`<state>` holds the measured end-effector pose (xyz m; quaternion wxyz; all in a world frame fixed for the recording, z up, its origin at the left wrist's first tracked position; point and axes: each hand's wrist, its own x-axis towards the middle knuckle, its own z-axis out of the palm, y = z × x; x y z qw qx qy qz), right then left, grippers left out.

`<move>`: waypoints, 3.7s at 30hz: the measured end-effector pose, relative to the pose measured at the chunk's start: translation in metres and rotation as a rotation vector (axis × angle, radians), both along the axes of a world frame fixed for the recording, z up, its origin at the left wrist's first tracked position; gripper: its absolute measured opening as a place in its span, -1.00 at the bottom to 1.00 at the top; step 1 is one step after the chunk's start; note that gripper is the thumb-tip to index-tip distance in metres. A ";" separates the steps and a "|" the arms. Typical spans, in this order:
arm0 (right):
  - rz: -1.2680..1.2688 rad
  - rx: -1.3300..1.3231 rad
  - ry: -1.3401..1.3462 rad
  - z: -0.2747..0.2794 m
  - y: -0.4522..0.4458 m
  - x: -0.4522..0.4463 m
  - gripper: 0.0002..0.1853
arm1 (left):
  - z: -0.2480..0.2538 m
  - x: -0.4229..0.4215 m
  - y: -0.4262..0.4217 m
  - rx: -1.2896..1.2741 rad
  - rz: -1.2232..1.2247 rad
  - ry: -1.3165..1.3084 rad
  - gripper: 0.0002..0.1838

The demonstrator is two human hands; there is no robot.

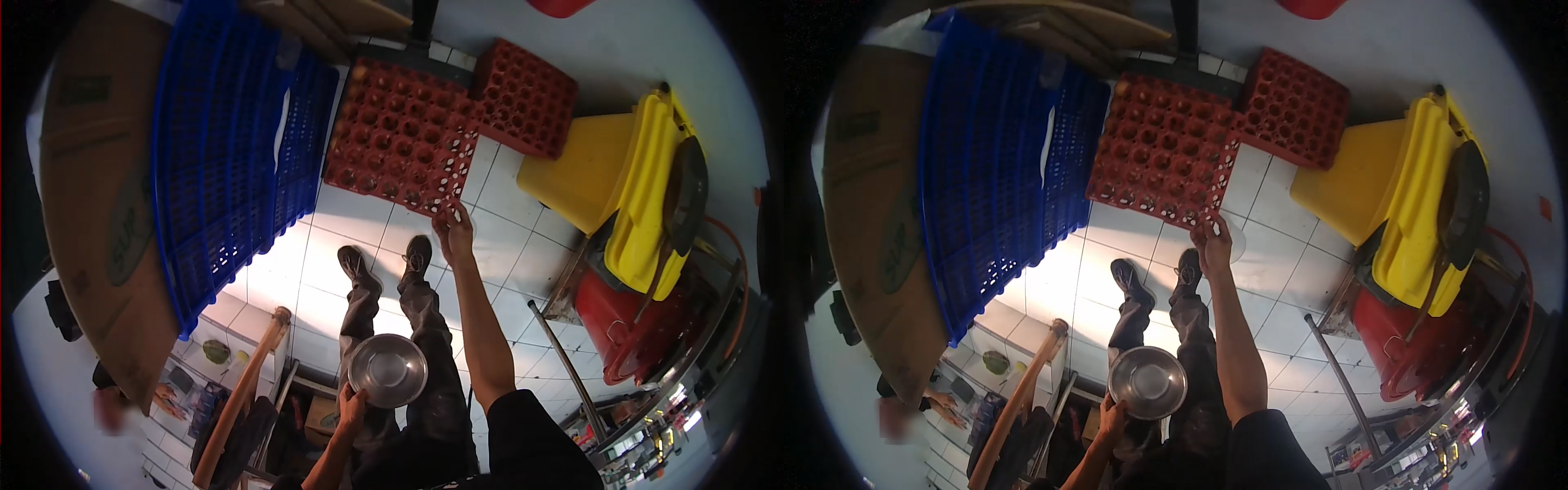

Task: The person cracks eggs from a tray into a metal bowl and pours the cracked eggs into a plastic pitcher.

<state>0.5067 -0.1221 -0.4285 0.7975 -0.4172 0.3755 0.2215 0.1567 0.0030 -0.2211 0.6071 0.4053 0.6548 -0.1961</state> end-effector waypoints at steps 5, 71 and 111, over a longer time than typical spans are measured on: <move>-0.008 -0.039 -0.038 0.046 -0.013 0.007 -0.69 | 0.007 0.009 0.008 0.007 -0.105 0.032 -0.75; -0.074 -0.289 -0.387 0.032 -0.122 0.205 -0.54 | -0.033 -0.012 0.021 -0.155 0.249 -0.028 -0.49; 0.890 -0.631 -0.430 -0.102 -0.075 0.099 -0.56 | -0.036 0.006 0.013 -0.149 0.215 0.070 -0.54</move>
